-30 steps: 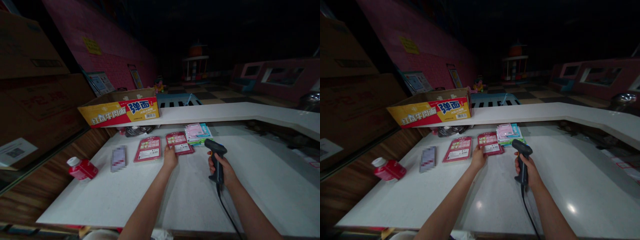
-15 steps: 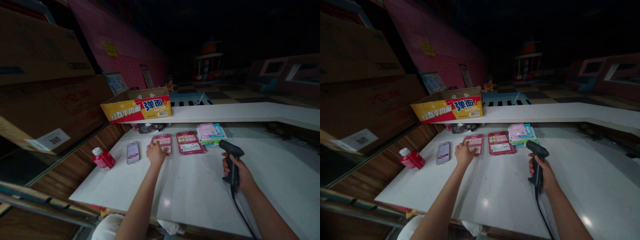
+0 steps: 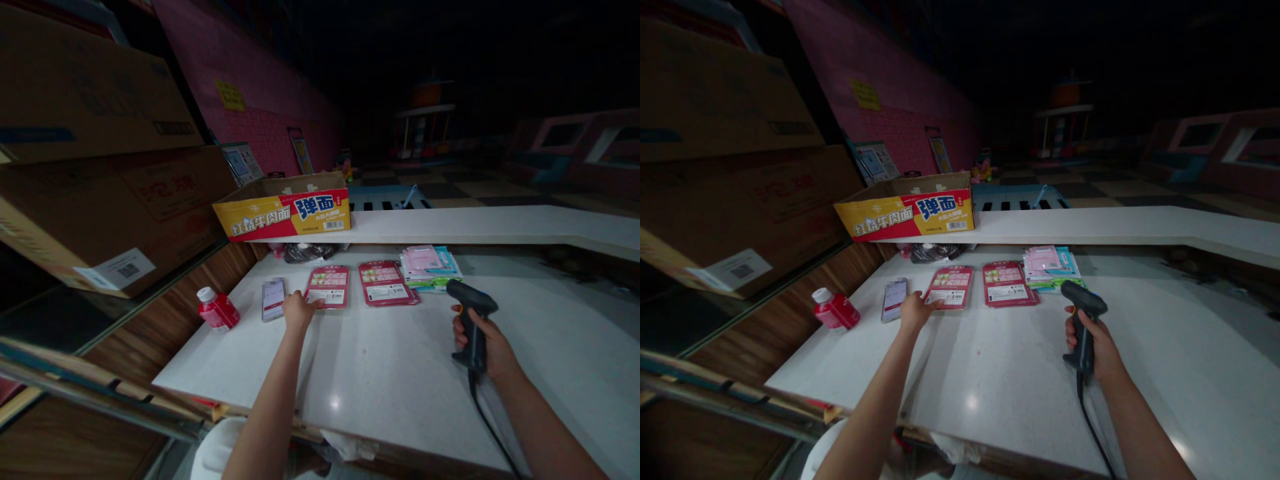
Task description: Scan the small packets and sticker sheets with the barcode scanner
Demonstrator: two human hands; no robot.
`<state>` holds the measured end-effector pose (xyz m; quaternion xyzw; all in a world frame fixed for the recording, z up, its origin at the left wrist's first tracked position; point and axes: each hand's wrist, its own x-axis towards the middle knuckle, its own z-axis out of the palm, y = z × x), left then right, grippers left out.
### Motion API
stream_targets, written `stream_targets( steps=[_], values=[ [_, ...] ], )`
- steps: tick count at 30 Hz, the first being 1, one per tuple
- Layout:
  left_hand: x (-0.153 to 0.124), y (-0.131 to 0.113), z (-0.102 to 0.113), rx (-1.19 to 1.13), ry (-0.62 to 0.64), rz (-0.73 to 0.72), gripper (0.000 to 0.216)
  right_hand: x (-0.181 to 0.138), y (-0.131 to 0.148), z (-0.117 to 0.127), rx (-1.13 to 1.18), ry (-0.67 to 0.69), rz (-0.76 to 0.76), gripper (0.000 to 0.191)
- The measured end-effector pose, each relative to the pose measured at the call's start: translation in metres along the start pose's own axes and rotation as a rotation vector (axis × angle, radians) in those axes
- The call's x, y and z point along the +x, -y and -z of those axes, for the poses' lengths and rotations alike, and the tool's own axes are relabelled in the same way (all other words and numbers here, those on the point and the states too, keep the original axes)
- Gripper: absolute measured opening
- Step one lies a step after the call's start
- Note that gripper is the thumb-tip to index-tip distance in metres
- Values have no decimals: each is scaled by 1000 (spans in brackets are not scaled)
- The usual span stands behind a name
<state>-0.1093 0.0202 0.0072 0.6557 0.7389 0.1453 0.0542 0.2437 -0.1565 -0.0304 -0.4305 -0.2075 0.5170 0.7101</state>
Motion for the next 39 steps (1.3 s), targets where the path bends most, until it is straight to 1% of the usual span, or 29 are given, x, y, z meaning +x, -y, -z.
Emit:
stream_targets(
  steps=[3,8,10,12,14,16,18,19,22,24,25,27,29,31,33,36,39],
  values=[
    [2,2,0,1,9,18,57,2,-1,2,15,10,-5,40],
    [-3,-3,7,85,-84,-49,55,3,-1,3,22,27,-22,39],
    [-4,-5,10,92,-92,-64,53,3,-1,3,27,23,-15,38],
    [-3,-5,12,64,-81,-56,53,2,-1,2,32,24,-14,38],
    [2,-1,13,-17,-70,-33,54,2,0,1,36,28,-19,38],
    [8,3,12,-164,-73,13,55,1,-1,1,42,32,-21,37],
    [15,8,11,-386,-48,93,54,1,-1,1,51,32,-16,36],
    [17,10,11,-545,6,144,49,1,-1,1,54,30,-11,35],
    [17,12,12,-1031,278,268,29,1,-1,2,54,33,-3,33],
    [11,9,13,-1234,418,277,20,2,-1,3,52,44,-5,33],
    [6,7,13,-1304,457,260,19,3,-1,4,50,55,-12,34],
    [-5,0,10,-1450,491,200,22,5,-1,6,51,73,-28,36],
    [-17,-11,2,-1595,453,109,30,6,-2,8,53,84,-41,37],
    [-29,-24,-12,-1684,347,-7,42,7,-3,10,54,86,-39,37],
    [-37,-36,-27,-1721,272,-100,51,7,-3,10,48,88,-30,37],
    [-43,-47,-47,-1729,206,-151,56,6,-4,10,27,80,-17,37],
    [-43,-49,-59,-1730,174,-162,58,6,-5,5,1,83,-3,39]
  ],
)
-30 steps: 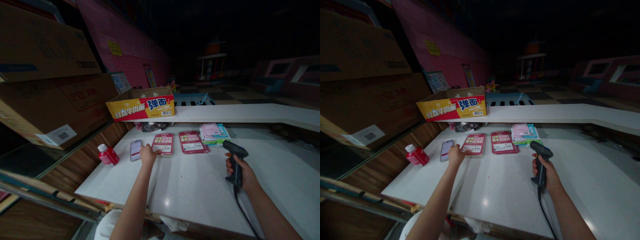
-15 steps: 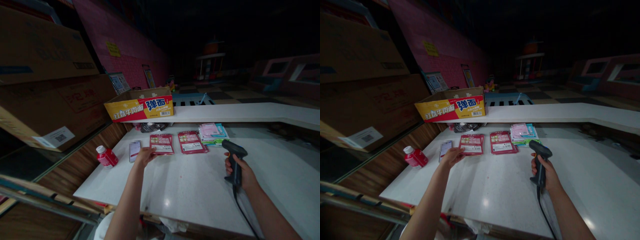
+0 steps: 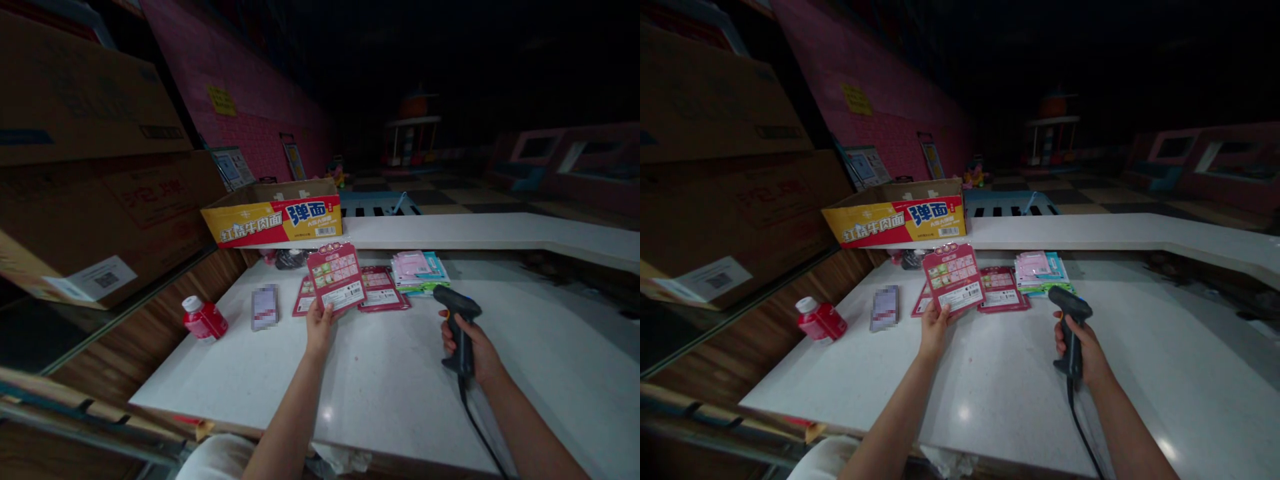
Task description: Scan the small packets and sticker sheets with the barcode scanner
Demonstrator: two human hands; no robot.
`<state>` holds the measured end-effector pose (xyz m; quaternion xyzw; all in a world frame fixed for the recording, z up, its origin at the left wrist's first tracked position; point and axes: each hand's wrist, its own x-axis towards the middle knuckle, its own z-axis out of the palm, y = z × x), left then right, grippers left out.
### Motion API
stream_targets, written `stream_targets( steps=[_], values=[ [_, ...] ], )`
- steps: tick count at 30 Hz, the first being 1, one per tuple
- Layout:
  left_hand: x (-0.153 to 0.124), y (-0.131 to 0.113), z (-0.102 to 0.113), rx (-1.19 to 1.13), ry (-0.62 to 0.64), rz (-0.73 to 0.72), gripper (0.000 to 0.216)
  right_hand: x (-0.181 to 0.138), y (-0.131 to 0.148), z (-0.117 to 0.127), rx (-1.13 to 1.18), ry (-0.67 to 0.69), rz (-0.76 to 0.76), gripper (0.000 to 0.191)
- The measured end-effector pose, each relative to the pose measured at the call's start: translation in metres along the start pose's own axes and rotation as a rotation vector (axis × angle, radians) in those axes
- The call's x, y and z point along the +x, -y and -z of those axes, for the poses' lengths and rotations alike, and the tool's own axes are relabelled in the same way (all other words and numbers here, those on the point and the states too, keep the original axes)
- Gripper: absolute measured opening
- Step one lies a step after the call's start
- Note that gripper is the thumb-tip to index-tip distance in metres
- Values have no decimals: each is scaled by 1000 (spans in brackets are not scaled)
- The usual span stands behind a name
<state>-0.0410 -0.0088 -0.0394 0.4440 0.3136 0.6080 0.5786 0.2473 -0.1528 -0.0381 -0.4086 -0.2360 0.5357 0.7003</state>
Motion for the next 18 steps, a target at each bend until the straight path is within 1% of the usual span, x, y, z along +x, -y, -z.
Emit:
stream_targets(
  steps=[4,11,14,18],
  values=[
    [0,5,4,-7,-12,-5,59,-4,1,-20,-91,35,-9,43],
    [-5,4,5,-41,4,21,57,-30,-6,-76,-413,128,-18,47],
    [-6,5,6,-45,-10,11,59,-40,-11,-89,-523,153,-24,49],
    [-6,7,7,-60,-9,10,58,-42,-14,-94,-606,208,-4,46]
  ],
)
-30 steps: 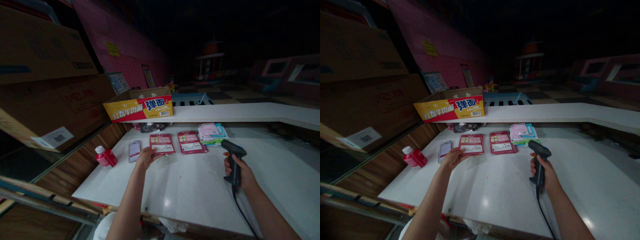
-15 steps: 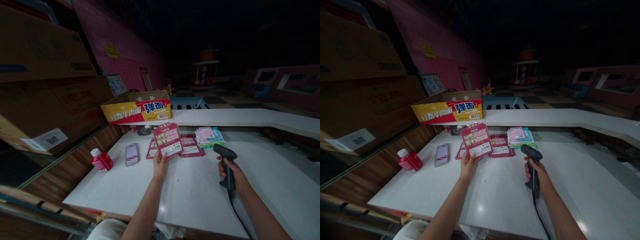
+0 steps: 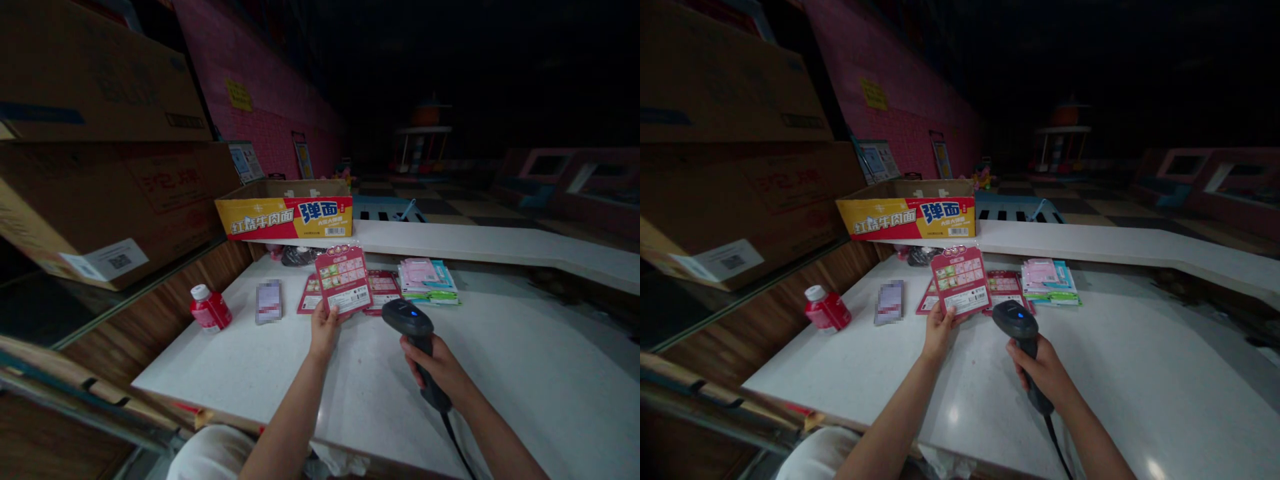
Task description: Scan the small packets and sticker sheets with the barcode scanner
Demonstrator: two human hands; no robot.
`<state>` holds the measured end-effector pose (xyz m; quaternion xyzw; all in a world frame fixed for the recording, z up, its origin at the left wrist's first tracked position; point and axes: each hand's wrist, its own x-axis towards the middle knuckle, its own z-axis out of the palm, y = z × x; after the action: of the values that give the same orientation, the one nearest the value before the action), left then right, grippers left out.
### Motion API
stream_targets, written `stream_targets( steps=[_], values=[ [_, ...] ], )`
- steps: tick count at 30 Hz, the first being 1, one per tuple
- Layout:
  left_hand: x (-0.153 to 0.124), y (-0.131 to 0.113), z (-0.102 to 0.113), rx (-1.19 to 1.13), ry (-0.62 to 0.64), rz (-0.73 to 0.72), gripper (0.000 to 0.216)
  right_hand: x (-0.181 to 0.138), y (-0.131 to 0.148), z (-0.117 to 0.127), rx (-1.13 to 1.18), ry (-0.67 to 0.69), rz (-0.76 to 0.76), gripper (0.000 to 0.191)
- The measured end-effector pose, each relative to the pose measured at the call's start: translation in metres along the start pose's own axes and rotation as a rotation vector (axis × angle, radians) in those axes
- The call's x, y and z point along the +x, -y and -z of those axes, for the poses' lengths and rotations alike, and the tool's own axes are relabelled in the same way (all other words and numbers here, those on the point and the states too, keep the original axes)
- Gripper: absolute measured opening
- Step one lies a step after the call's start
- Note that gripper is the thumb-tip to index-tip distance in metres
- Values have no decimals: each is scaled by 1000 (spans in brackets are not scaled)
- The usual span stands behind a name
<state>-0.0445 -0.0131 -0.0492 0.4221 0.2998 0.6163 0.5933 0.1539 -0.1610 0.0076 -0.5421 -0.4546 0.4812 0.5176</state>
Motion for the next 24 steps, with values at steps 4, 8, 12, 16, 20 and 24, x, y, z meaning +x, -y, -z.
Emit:
stream_targets(
  steps=[4,8,12,16,20,24],
  values=[
    [0,2,0,13,-19,5,54,1,0,-1,-10,-11,6,45],
    [0,1,0,32,-27,21,56,0,2,-1,0,-25,-16,46],
    [-1,-2,-1,0,3,4,57,-3,7,-2,35,-14,-31,44],
    [-2,-4,-2,5,9,3,56,-5,11,1,83,-29,-51,44],
    [-2,-5,-2,23,7,14,57,3,6,24,173,-121,-62,46],
    [-1,-5,-2,36,27,21,59,16,-8,66,352,-154,-54,49]
  ],
)
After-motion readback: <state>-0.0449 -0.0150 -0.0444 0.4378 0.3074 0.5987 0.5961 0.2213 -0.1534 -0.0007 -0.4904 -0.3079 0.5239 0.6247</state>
